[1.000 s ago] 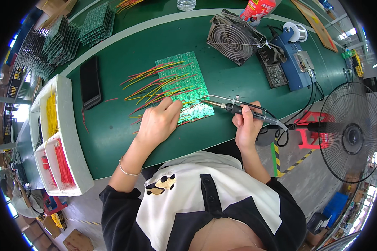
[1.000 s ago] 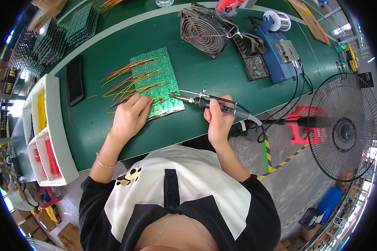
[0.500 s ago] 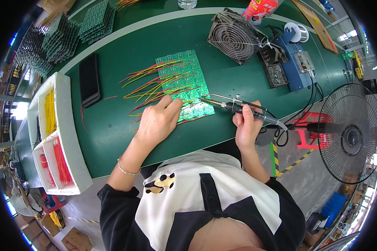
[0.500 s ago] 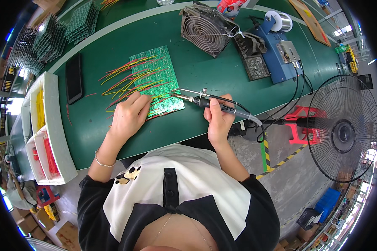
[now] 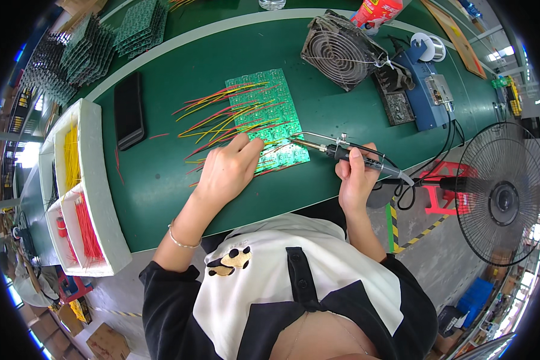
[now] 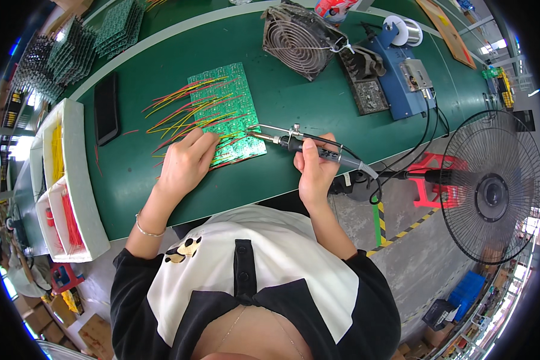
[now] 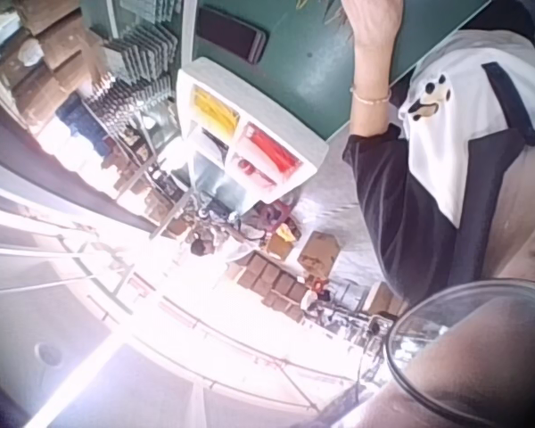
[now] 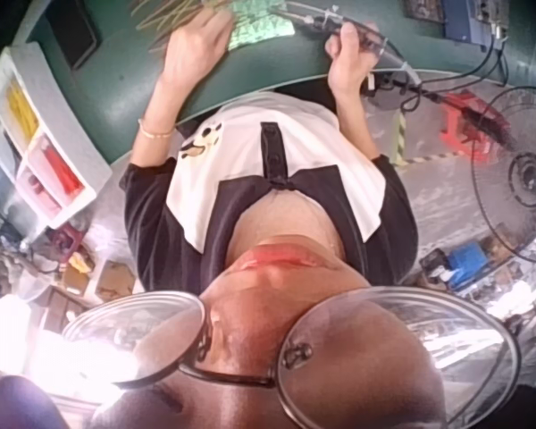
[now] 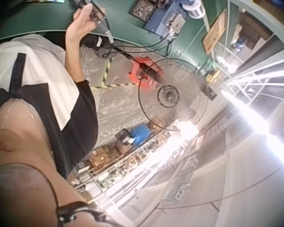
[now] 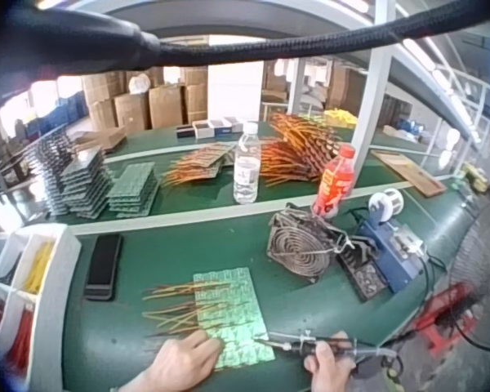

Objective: The person takes red, black, and yellow wires from a container and solders them onto a circuit board using a soldering iron.

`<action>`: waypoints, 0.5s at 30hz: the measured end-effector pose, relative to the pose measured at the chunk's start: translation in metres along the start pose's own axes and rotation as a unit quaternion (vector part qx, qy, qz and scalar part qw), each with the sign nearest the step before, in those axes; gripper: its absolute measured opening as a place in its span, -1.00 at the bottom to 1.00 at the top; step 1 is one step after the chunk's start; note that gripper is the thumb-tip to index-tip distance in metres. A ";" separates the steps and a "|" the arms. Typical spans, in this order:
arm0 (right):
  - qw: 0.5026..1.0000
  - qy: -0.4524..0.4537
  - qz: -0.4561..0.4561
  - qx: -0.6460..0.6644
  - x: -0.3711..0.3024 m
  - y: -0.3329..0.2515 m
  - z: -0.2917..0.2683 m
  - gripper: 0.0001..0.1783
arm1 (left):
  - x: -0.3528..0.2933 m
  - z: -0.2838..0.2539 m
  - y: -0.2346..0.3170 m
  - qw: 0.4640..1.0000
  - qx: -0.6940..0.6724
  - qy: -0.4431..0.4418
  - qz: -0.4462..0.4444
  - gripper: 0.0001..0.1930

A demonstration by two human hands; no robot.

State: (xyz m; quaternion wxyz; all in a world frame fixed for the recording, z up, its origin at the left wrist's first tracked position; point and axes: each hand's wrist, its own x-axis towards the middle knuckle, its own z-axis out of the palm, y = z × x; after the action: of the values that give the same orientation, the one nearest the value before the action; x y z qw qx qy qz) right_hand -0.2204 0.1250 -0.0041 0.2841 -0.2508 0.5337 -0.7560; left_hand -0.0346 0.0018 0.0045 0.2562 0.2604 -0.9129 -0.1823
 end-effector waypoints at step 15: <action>0.996 0.021 0.027 0.079 0.001 -0.002 -0.007 -0.81 | 0.000 -0.002 0.001 1.000 0.004 -0.001 -0.001 -0.94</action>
State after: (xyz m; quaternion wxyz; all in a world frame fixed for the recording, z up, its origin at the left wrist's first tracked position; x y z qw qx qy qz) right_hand -0.2263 0.1290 -0.0036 0.3121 -0.1969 0.4845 -0.7931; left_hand -0.0343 0.0020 0.0063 0.2539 0.2622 -0.9137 -0.1789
